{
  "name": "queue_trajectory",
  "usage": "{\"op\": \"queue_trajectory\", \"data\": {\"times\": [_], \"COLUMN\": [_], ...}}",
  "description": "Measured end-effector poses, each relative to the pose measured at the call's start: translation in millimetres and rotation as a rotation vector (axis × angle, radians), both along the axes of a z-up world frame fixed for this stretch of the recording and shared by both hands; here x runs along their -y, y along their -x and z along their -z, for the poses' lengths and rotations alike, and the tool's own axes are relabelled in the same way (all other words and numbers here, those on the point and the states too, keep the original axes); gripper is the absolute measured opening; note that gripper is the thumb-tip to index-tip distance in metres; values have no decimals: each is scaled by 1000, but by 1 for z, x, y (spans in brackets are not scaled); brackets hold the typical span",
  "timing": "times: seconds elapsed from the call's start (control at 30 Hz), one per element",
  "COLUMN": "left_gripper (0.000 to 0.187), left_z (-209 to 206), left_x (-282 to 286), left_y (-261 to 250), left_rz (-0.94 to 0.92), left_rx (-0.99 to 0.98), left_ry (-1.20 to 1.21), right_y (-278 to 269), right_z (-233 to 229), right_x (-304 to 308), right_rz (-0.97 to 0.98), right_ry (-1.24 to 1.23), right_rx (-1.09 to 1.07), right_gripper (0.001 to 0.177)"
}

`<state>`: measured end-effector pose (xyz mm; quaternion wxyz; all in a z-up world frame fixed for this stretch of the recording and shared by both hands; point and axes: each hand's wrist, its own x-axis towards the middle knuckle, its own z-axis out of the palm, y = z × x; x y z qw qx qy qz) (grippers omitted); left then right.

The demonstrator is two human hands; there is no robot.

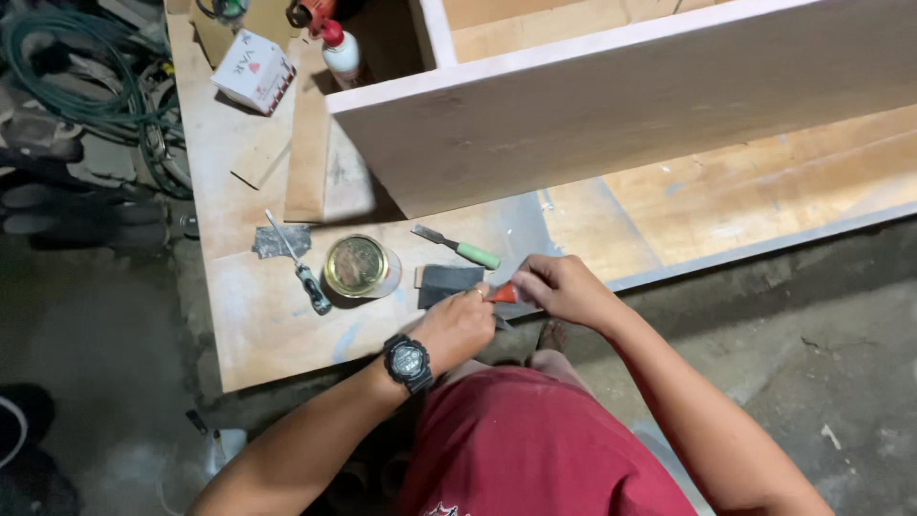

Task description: The person scoops a white paste from a can onto a small square tile using a screwdriver. They then squeeze additional paste from a red tube onto the tile. Finally, they press another square tile onto the first one, spreading the adhesive between them.

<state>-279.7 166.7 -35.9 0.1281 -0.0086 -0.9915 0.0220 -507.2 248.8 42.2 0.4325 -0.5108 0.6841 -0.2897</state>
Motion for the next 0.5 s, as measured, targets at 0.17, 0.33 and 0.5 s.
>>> {"op": "queue_trajectory", "data": {"times": [0.17, 0.33, 0.5], "left_gripper": [36, 27, 36], "left_z": [-4, 15, -6], "left_x": [-4, -26, -27], "left_y": [15, 25, 33], "left_rz": [-48, -82, -146], "left_rx": [-2, 9, -24], "left_ry": [20, -27, 81], "right_y": [35, 45, 58], "right_z": [15, 40, 47], "right_x": [-9, -10, -8], "right_rz": [-1, -15, -102], "right_ry": [95, -89, 49], "right_rx": [287, 280, 290], "right_gripper": [49, 24, 72]}}
